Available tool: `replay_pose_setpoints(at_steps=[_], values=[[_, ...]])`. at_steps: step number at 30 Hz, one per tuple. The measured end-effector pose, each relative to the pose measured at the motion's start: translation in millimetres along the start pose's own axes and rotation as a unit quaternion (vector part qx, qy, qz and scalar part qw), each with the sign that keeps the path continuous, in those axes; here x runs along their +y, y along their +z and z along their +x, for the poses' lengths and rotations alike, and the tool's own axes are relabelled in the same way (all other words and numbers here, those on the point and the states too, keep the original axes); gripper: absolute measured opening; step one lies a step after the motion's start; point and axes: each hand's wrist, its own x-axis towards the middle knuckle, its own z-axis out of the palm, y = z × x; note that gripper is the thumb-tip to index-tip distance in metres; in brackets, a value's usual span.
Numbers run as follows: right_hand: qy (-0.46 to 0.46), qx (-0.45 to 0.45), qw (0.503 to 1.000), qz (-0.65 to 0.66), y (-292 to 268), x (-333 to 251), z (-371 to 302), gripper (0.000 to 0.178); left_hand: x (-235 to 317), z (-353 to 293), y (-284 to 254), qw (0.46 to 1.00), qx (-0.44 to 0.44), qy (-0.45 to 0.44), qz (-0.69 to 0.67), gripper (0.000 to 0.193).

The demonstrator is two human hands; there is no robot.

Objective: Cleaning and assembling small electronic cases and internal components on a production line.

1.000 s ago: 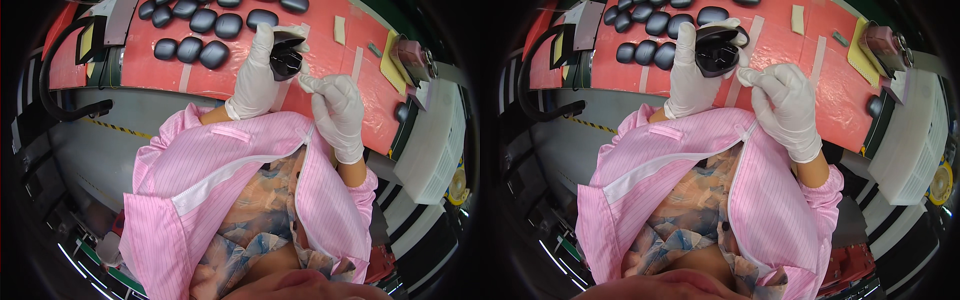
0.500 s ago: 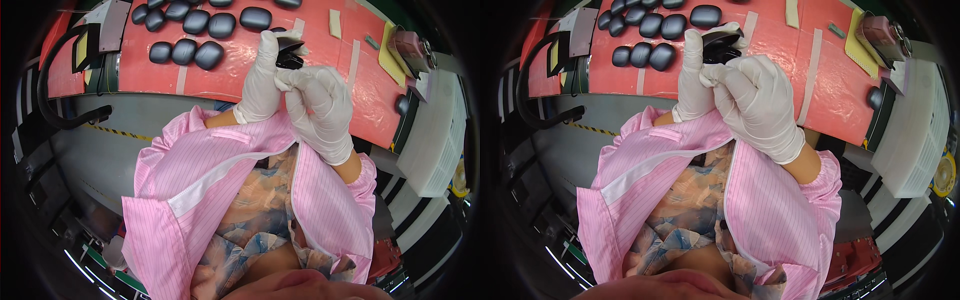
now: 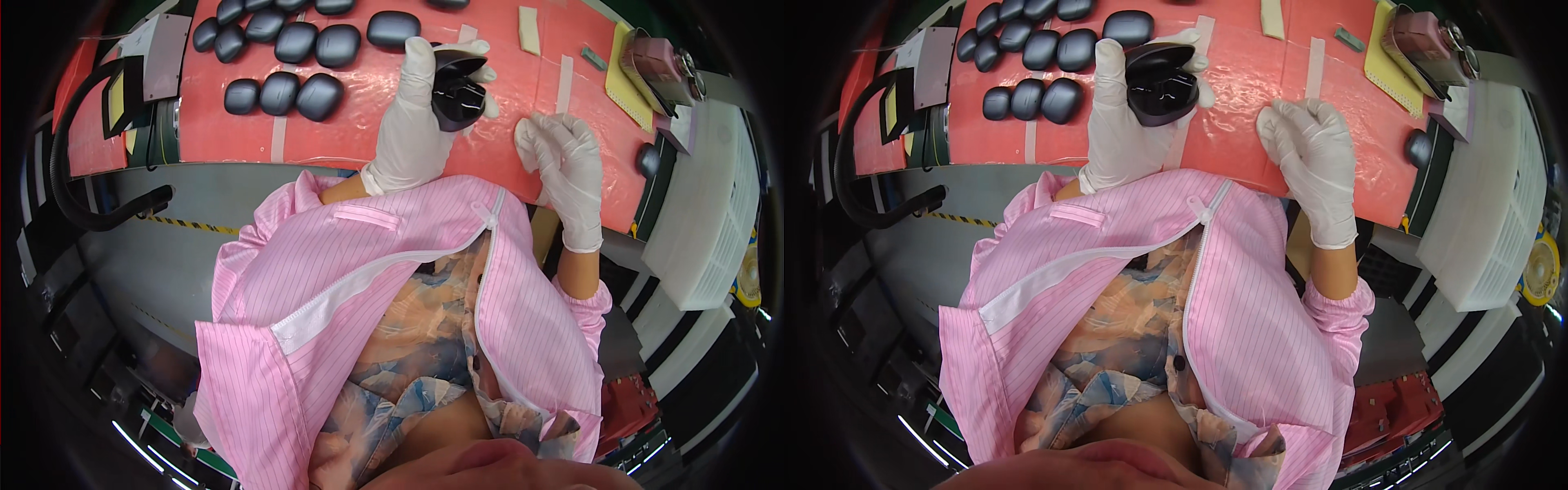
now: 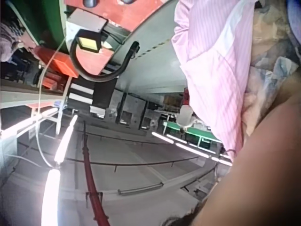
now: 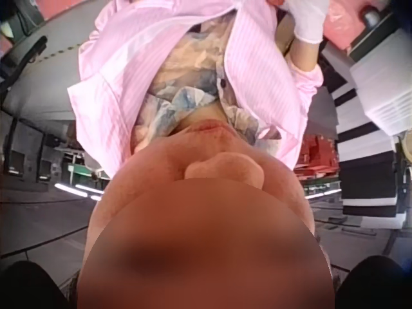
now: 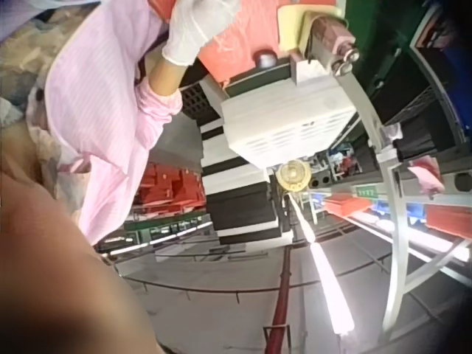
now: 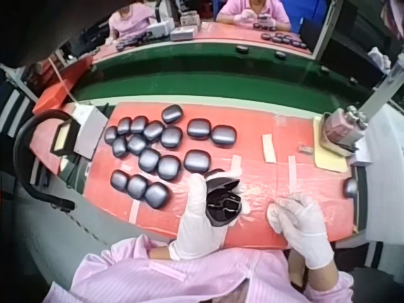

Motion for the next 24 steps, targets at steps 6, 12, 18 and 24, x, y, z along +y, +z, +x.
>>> replay_pose_setpoints(at_steps=[6, 12, 18, 24], values=[[0.032, 0.092, 0.957, -0.273, 13, 3, 96, 0.03, -2, 0, -6, 0.998, 0.019, -0.05, -0.025, 0.067], [0.031, 0.048, 0.998, -0.007, 50, 17, 117, 0.025, -1, -8, -14, 0.996, 0.03, -0.076, -0.02, 0.066], [-0.15, -0.059, 0.973, 0.166, 27, -64, 16, 0.015, -15, -28, -32, 0.982, 0.12, -0.143, -0.018, 0.066], [-0.184, -0.053, 0.977, 0.094, 53, -58, -8, 0.018, -42, -19, -36, 0.975, 0.161, -0.14, -0.056, 0.062]])
